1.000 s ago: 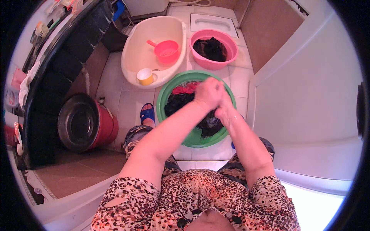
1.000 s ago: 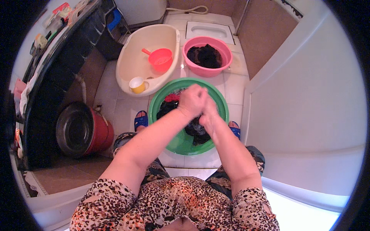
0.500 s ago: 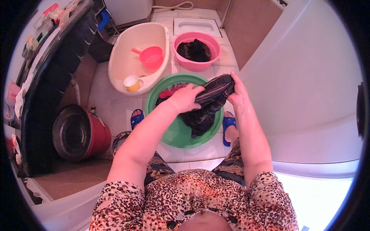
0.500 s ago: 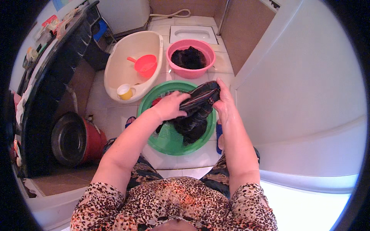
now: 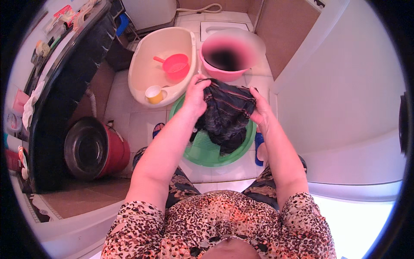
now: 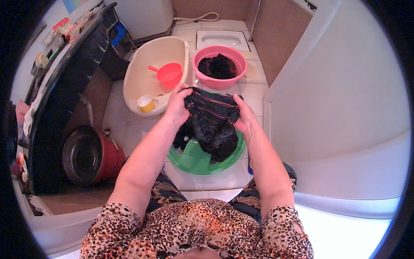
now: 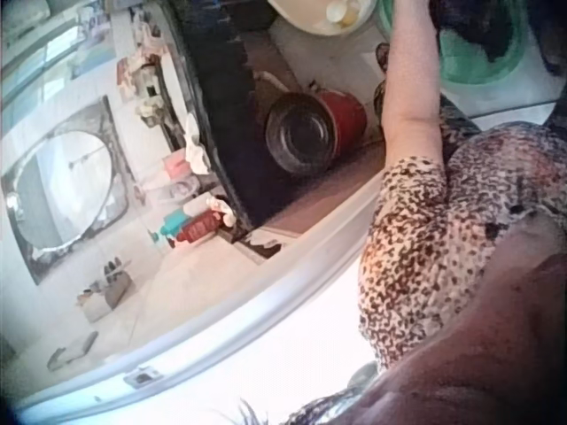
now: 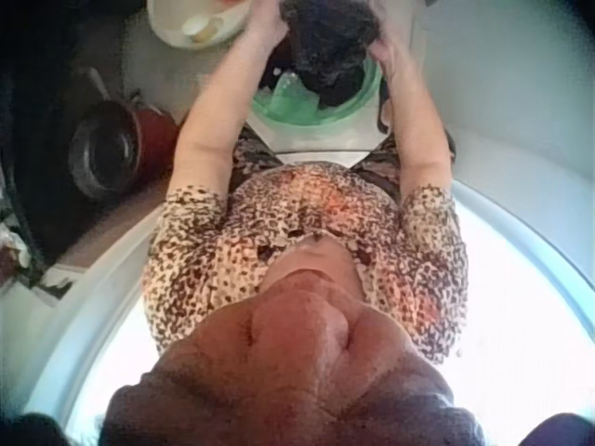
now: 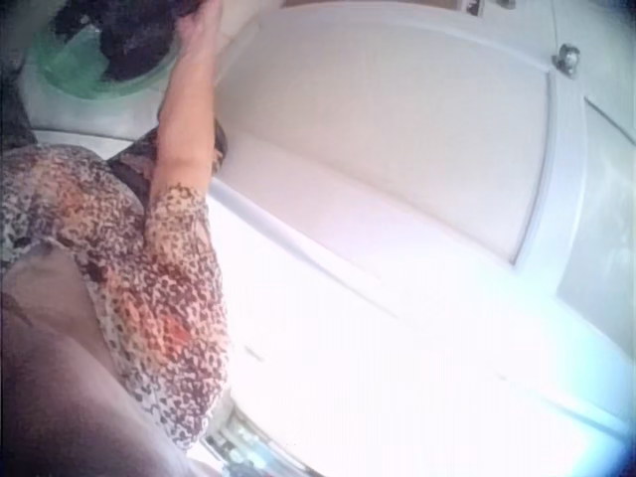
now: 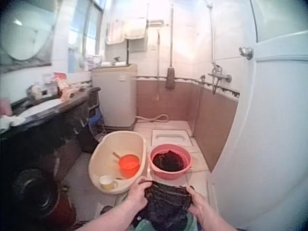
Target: The person sits on the floor and hand-washes dark-colored clothes in a green basin filled with soapy water. They repeatedly submerge, scrub, and wring the garments, occasionally lifting them to inspect or squeeze out excess water.
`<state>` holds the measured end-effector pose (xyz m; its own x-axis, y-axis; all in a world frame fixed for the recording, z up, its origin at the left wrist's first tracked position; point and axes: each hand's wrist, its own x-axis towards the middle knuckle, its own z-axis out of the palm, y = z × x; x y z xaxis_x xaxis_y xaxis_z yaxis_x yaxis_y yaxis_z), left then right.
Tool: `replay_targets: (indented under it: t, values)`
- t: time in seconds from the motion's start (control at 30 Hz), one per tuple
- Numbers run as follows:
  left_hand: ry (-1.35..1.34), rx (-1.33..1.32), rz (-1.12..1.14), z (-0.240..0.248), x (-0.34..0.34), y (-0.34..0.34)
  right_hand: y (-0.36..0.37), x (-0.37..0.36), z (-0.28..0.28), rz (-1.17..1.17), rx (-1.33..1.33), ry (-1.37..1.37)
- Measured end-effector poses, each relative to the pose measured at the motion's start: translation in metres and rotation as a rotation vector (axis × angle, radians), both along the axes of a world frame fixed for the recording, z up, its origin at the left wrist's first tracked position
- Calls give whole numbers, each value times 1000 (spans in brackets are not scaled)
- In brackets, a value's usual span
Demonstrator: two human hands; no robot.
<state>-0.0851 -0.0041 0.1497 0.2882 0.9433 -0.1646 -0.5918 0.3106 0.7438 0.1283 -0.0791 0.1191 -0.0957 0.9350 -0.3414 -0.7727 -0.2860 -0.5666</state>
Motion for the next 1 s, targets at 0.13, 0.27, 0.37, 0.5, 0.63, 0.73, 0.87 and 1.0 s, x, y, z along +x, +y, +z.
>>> replay_targets:
  t: [0.13,0.27,0.37,0.5,0.63,0.73,0.87,1.0]
  values:
    - [491,473,12,-3,48,-59,1,-20,-20,-39,-5,209]
    - [916,1439,45,20,69,-117,-19,-38,-27,-126,33,196]
    - [979,1301,146,-21,67,-66,-18,-62,-55,-203,94,270]
    - [1375,914,169,-34,35,-24,-13,-85,-1,-152,-230,-80]
    - [1082,1137,36,-4,58,-74,-11,-44,-43,-202,-17,-90]
    - [1128,1371,-39,-6,62,-107,-32,-54,-55,-332,406,-445]
    - [1351,1007,163,-34,38,-36,-12,-92,-5,-81,-308,20]
    - [1280,1056,146,-21,43,-40,-15,-87,18,-148,-271,-30]
